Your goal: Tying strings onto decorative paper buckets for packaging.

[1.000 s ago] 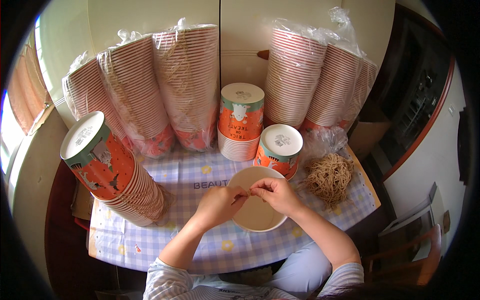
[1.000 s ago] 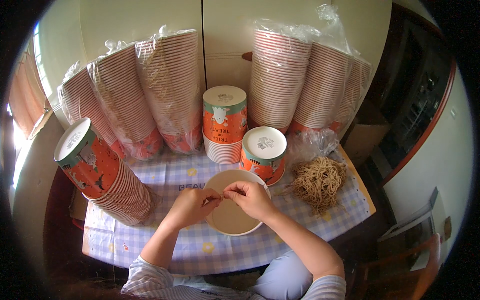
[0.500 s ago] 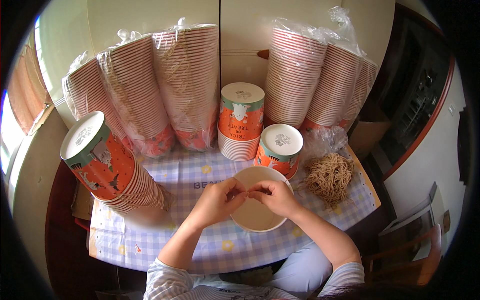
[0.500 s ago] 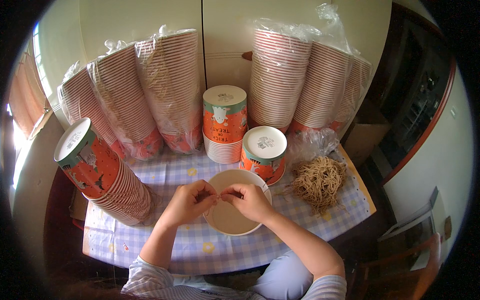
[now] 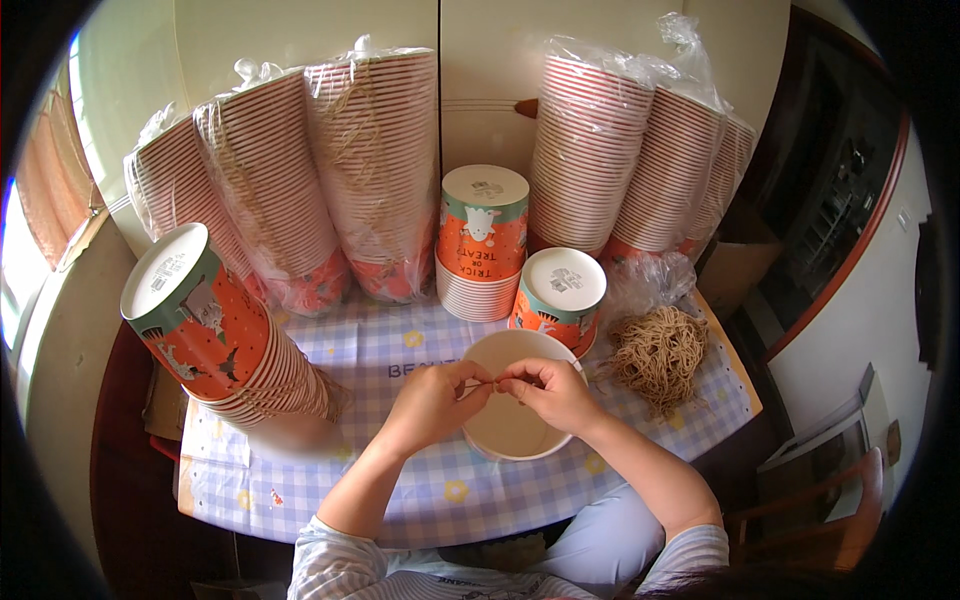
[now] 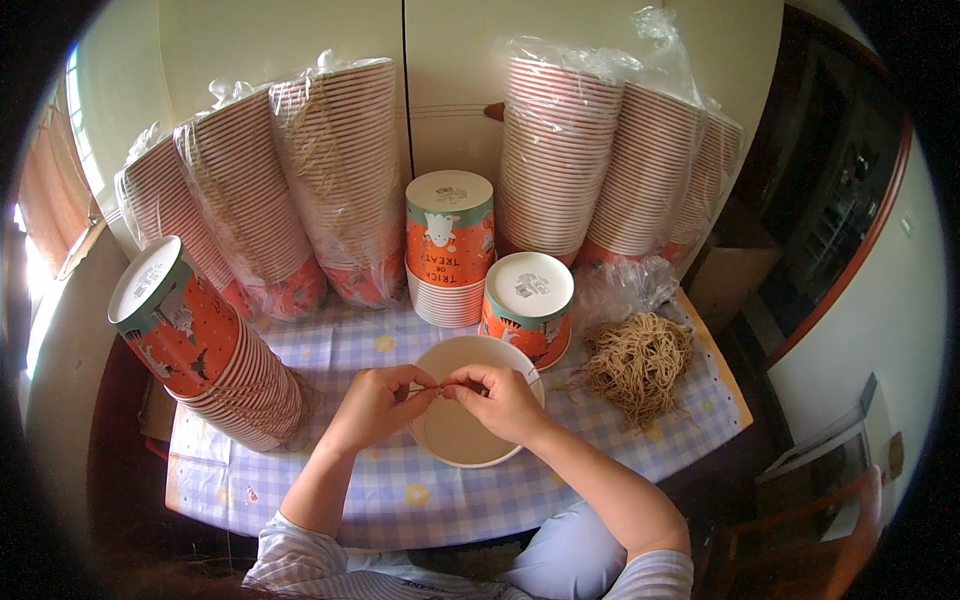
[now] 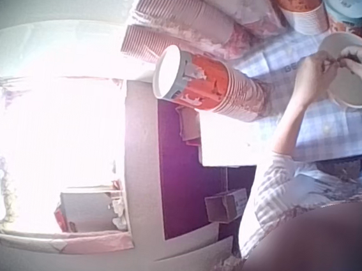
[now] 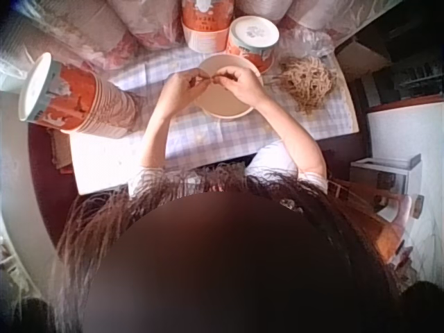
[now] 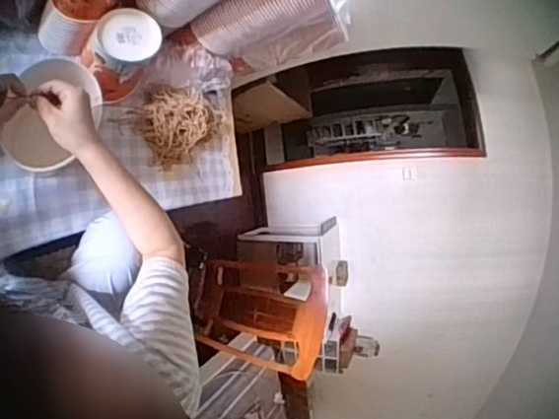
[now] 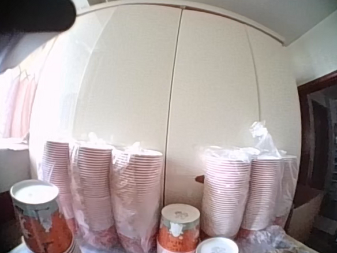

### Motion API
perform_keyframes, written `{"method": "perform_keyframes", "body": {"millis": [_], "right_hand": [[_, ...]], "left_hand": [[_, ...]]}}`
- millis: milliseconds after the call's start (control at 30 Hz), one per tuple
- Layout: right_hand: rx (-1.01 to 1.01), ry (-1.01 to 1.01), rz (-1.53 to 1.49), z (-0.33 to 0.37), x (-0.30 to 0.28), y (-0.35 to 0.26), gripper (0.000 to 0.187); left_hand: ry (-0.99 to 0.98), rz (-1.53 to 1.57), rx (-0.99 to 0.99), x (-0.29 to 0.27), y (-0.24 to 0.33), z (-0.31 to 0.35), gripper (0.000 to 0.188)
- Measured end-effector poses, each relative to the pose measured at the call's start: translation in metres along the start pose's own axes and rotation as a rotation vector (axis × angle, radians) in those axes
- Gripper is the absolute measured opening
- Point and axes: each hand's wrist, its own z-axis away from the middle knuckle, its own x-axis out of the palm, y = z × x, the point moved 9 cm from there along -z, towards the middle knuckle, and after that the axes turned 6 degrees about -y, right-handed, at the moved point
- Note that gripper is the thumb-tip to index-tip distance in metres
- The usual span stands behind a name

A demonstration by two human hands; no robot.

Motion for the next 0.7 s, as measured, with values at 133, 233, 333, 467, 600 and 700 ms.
{"method": "perform_keyframes", "body": {"millis": [133, 233, 333, 467, 600, 700], "right_hand": [[0.0, -0.013, 0.016, 0.0, 0.001, 0.001, 0.015], [0.046, -0.023, -0.005, 0.0, 0.001, 0.006, 0.014], [0.061, -0.011, -0.043, 0.0, 0.001, 0.006, 0.012], [0.077, -0.007, -0.031, 0.0, 0.002, 0.007, 0.011], [0.029, -0.05, 0.015, 0.001, 0.007, -0.002, 0.009], [0.013, -0.058, 0.012, 0.001, 0.008, -0.003, 0.009]], "left_hand": [[0.0, -0.015, -0.029, 0.002, -0.002, -0.001, 0.015], [0.036, -0.059, -0.001, 0.001, -0.001, -0.001, 0.014], [0.057, -0.072, 0.013, 0.0, 0.001, -0.001, 0.015], [0.085, -0.094, 0.011, -0.003, 0.001, 0.001, 0.015], [0.111, -0.04, -0.001, -0.008, 0.006, 0.001, 0.013], [0.134, -0.053, 0.037, -0.011, 0.008, 0.001, 0.011]]}}
